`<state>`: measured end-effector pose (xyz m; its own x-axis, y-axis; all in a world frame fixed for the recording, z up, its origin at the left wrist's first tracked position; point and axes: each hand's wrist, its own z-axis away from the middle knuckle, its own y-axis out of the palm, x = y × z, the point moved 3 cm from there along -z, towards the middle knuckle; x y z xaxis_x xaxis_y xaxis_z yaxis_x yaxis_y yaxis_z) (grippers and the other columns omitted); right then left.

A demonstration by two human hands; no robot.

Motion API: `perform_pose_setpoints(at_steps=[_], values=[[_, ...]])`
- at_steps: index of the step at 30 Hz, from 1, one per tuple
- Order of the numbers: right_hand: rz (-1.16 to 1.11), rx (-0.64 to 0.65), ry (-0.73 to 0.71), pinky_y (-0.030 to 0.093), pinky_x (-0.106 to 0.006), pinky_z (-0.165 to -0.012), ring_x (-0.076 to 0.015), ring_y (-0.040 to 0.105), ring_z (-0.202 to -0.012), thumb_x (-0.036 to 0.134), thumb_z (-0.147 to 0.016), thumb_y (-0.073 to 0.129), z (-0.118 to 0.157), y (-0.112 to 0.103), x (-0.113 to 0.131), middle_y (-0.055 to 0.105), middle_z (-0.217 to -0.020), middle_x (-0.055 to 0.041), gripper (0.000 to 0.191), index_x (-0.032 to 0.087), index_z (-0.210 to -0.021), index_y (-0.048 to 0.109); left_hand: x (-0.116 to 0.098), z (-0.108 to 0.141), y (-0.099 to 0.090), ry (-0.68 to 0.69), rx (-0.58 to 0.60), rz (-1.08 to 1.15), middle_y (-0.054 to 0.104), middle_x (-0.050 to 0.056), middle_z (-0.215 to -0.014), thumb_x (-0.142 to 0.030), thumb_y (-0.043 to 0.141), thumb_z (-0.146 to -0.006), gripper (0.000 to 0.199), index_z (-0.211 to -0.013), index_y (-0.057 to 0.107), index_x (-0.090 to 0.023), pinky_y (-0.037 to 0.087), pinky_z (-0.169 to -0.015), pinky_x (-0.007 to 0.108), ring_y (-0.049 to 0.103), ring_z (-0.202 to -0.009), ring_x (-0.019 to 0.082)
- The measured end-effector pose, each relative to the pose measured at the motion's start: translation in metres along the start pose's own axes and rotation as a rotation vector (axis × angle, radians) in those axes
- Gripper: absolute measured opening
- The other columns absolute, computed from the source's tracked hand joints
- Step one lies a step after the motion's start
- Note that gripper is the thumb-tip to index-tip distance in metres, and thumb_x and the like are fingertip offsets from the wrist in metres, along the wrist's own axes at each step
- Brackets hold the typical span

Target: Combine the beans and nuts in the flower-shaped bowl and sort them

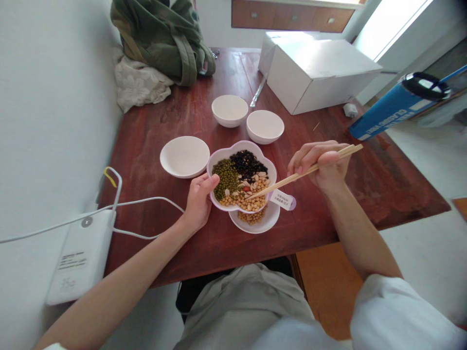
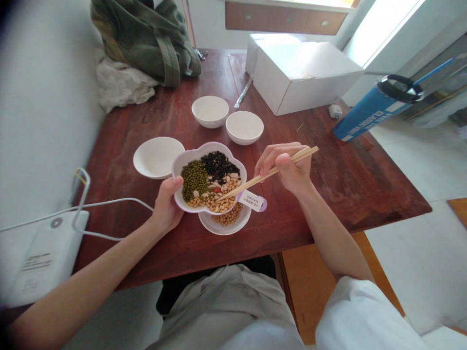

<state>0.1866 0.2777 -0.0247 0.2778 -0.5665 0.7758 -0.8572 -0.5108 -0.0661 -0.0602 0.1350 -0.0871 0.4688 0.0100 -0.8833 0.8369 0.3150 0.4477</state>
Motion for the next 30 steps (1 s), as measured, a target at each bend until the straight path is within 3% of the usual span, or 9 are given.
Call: perform_pose_setpoints(at_steps=[23,30], values=[[-0.029,-0.004,0.019,0.057,-0.039,-0.045,-0.0259,0.072,-0.051,0.070,-0.099,0.070,0.0018,0.0004,0.0006,0.067,-0.055,-0.0080,0.060,0.025,-0.061,0.080,-0.0022,0.0009,0.0014,0.022,0.015,-0.009,0.087,0.011,-0.097,-0.057,0.090,-0.080,0.045,-0.097,0.082,-0.016,0.069,-0.090,0.046,0.084,-0.102,0.037],[-0.013,-0.018,0.036,0.061,-0.042,-0.049,-0.0283,0.074,-0.056,0.071,-0.099,0.069,0.0035,0.0000,-0.0021,0.066,-0.054,-0.0078,0.061,0.026,-0.061,0.080,-0.0019,0.0011,0.0005,0.026,0.017,-0.006,0.087,0.010,-0.098,-0.057,0.089,-0.080,0.045,-0.097,0.082,-0.017,0.069,-0.090,0.046,0.084,-0.103,0.037]])
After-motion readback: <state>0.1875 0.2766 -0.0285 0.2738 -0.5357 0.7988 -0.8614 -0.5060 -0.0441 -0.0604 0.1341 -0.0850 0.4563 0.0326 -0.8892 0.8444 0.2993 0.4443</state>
